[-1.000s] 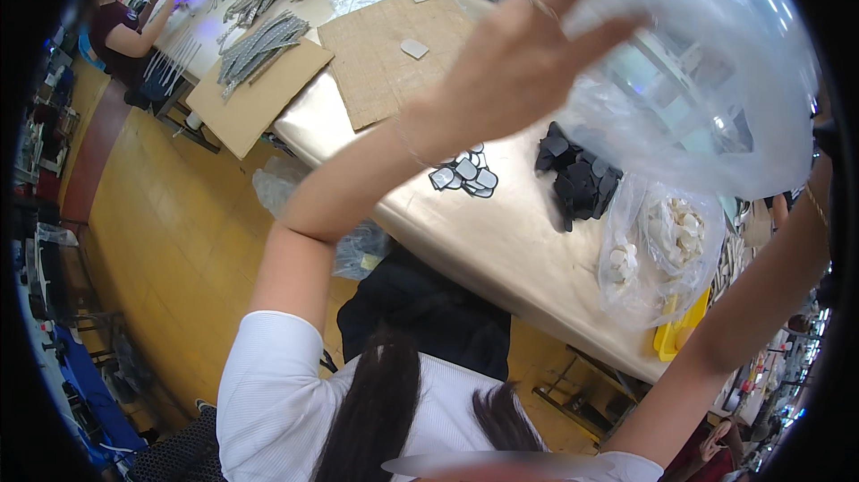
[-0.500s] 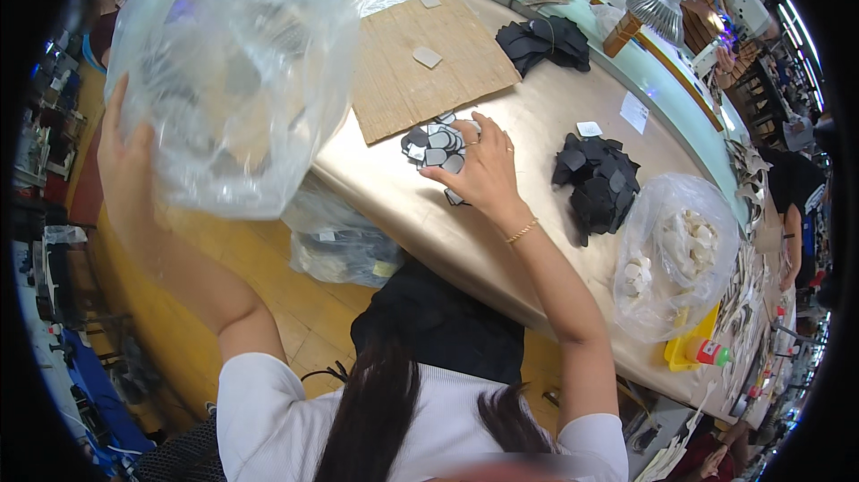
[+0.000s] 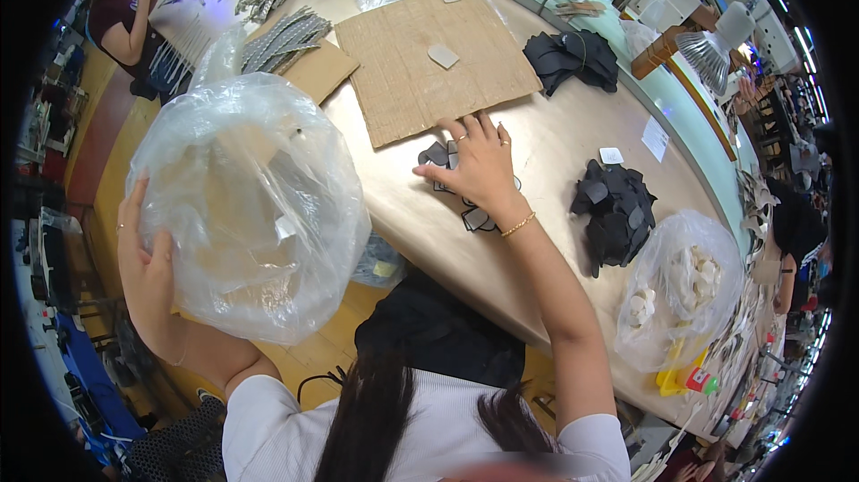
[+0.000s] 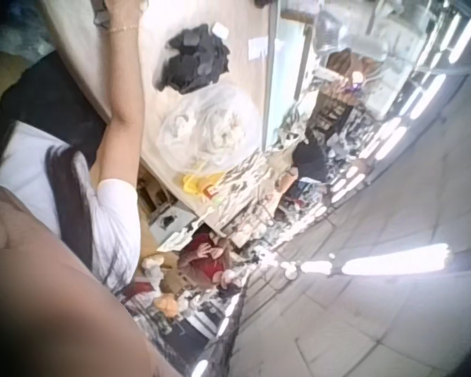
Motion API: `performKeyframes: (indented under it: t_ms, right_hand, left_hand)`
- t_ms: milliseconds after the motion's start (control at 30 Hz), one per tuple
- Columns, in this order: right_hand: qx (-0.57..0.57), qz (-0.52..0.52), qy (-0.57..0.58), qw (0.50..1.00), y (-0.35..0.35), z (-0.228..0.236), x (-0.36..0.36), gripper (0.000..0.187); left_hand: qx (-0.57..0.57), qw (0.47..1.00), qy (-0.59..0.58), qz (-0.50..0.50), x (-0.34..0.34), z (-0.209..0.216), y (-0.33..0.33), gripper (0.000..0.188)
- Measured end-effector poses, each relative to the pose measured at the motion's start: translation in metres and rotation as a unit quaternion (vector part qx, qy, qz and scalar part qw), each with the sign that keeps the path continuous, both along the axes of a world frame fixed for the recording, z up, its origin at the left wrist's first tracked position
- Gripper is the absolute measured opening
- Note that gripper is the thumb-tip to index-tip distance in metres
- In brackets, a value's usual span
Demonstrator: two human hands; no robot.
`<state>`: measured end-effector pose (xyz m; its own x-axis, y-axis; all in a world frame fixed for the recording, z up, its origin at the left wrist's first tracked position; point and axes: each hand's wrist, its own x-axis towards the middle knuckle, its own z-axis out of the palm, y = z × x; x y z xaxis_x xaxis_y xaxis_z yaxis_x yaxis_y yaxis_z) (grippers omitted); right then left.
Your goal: The person assembles small black and white shoe components by hand at a workbench. They pick up black pieces, align them with white inserts, and place the assembled units into a plastic bag. The person also moves a bundle of black pieces and a cardboard sheet aside to access materials.
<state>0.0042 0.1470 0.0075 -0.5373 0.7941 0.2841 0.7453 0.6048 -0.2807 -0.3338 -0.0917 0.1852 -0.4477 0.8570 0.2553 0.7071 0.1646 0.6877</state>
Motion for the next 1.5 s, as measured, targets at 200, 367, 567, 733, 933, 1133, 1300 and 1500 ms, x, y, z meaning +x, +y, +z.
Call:
performKeyframes:
  t_ms: [200, 367, 567, 733, 933, 1133, 1300, 1500]
  right_hand:
    - [0.014, 0.01, -0.038, 0.999, -0.021, -0.007, -0.004, 0.063]
    - [0.071, 0.082, -0.015, 0.994, -0.023, -0.015, 0.008, 0.031]
    - [0.048, 0.073, 0.029, 0.996, -0.015, -0.014, 0.019, 0.023]
    - [-0.087, -0.066, 0.185, 0.977, 0.014, 0.014, 0.022, 0.025]
    - [-0.181, -0.017, 0.418, 0.89, 0.029, 0.093, 0.013, 0.03]
    - [-0.211, 0.092, 0.355, 0.906, -0.019, 0.102, -0.059, 0.042]
    - [-0.182, 0.131, 0.31, 0.924, -0.028, 0.094, -0.054, 0.064]
    - [-0.284, 0.013, 0.336, 0.898, 0.001, 0.068, 0.054, 0.036]
  left_hand:
    - [0.013, 0.999, -0.025, -0.032, 0.019, -0.004, 0.015, 0.069]
    - [-0.004, 0.998, -0.033, -0.049, 0.032, -0.012, 0.031, 0.069]
    - [-0.018, 0.999, 0.015, -0.033, 0.056, -0.045, 0.06, 0.066]
    - [-0.071, 0.997, 0.002, 0.004, 0.091, -0.054, 0.078, 0.061]
    - [-0.084, 0.995, -0.047, -0.009, 0.117, -0.055, 0.092, 0.06]
    - [-0.04, 0.998, -0.009, -0.052, 0.114, -0.077, 0.098, 0.064]
    - [-0.034, 0.998, -0.022, -0.054, 0.096, -0.09, 0.095, 0.066]
    - [-0.029, 0.974, -0.221, -0.037, 0.071, -0.088, 0.089, 0.068]
